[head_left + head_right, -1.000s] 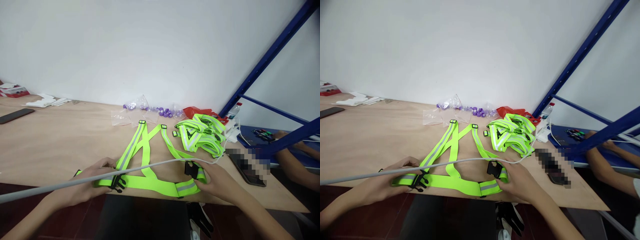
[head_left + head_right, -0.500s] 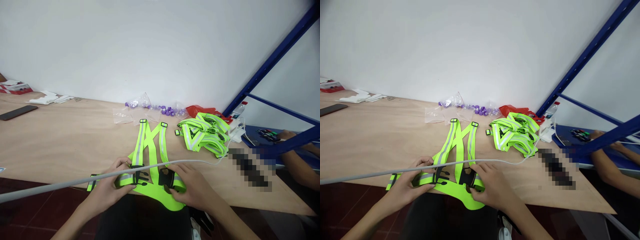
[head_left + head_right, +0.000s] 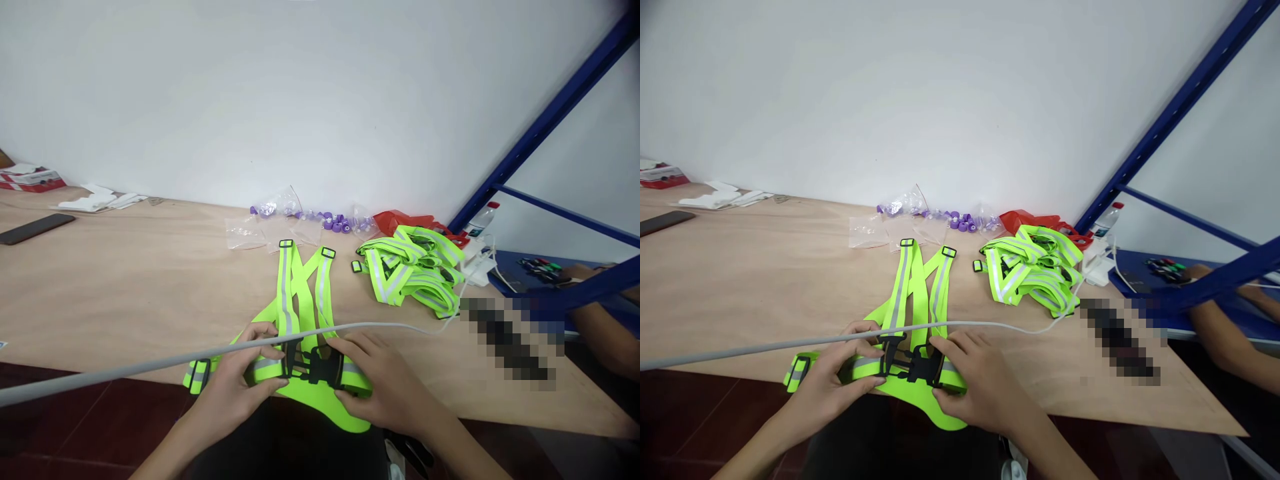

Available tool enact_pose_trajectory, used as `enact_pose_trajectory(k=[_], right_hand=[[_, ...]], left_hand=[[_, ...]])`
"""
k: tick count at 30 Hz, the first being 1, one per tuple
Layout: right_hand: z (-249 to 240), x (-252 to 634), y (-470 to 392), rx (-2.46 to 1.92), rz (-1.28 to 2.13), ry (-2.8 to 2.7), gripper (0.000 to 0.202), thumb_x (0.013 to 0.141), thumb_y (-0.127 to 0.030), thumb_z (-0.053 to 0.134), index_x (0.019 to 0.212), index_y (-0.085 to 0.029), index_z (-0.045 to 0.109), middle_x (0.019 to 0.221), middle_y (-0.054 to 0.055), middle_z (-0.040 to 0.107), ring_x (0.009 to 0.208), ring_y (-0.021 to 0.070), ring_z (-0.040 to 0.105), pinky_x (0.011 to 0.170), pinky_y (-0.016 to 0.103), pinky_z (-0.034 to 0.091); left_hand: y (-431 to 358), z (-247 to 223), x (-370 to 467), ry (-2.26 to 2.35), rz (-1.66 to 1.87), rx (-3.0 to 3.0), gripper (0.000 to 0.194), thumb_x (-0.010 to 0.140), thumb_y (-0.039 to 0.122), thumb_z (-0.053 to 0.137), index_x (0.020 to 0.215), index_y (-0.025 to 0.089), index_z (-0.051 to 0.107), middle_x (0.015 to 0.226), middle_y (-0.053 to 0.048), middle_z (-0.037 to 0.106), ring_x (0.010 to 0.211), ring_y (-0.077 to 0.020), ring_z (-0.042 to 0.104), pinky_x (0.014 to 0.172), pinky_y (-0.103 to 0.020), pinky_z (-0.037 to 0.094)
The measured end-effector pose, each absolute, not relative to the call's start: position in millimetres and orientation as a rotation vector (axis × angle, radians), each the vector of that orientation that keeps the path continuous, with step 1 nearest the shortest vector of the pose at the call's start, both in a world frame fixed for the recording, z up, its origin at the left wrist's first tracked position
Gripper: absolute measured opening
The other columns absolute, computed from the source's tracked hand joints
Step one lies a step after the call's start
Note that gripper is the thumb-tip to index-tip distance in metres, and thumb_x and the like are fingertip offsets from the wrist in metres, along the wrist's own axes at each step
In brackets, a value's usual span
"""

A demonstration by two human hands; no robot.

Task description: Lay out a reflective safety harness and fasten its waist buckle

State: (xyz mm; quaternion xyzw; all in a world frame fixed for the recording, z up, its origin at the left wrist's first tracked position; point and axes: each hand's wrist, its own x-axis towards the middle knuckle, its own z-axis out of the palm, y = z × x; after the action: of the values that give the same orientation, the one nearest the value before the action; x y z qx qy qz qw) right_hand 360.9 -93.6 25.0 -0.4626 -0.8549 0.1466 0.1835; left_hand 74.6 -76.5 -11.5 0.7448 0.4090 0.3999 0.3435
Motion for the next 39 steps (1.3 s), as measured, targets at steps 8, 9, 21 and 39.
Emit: enact_pose_trajectory(k=[8,9,21,39], right_hand=[[25,369,-93,-1.283,0.38,-2.383,0.063,0.077,-0.022,0.072,0.137,-0.025,0.054,0.122,0.009,0.069,0.108,0.0283,0.066,0.091,0.043,0.055],[25,369,-92,-1.279,0.373,-2.377,0.062,0.078,-0.022,0.072,0.138,-0.025,0.054,0.123,0.009,0.069,0.108,0.0283,0.066,0.092,0.043,0.055],[24,365,-90,-1.223,0.393,-2.386,0.06,0.082,-0.023,0.07,0.139,-0.023,0.052,0.127,0.01,0.068,0.115,0.0281,0.064,0.095,0.042,0.053],[20,354,-81,-1.371,0.456,-2.393,0.061,0.083,-0.025,0.075,0.14,-0.028,0.054,0.13,0.009,0.067,0.118,0.0291,0.065,0.097,0.044,0.055]], left_hand=[[-75,-12,71,1.055,1.037,1.866,0.01,0.087,0.023,0.075,0.096,0.024,0.07,0.131,-0.011,0.054,0.133,-0.0303,0.053,0.105,-0.039,0.049],[-75,-12,71,1.059,1.029,1.858,0.01,0.087,0.024,0.075,0.096,0.024,0.07,0.132,-0.011,0.054,0.134,-0.0308,0.052,0.105,-0.04,0.049],[-74,-11,78,1.065,0.96,1.862,0.016,0.086,0.026,0.077,0.099,0.024,0.068,0.129,-0.01,0.055,0.131,-0.0304,0.052,0.111,-0.045,0.044],[-64,-6,87,1.178,0.666,2.378,0.047,0.086,0.019,0.074,0.129,0.029,0.059,0.132,-0.009,0.062,0.122,-0.0308,0.061,0.102,-0.045,0.051]])
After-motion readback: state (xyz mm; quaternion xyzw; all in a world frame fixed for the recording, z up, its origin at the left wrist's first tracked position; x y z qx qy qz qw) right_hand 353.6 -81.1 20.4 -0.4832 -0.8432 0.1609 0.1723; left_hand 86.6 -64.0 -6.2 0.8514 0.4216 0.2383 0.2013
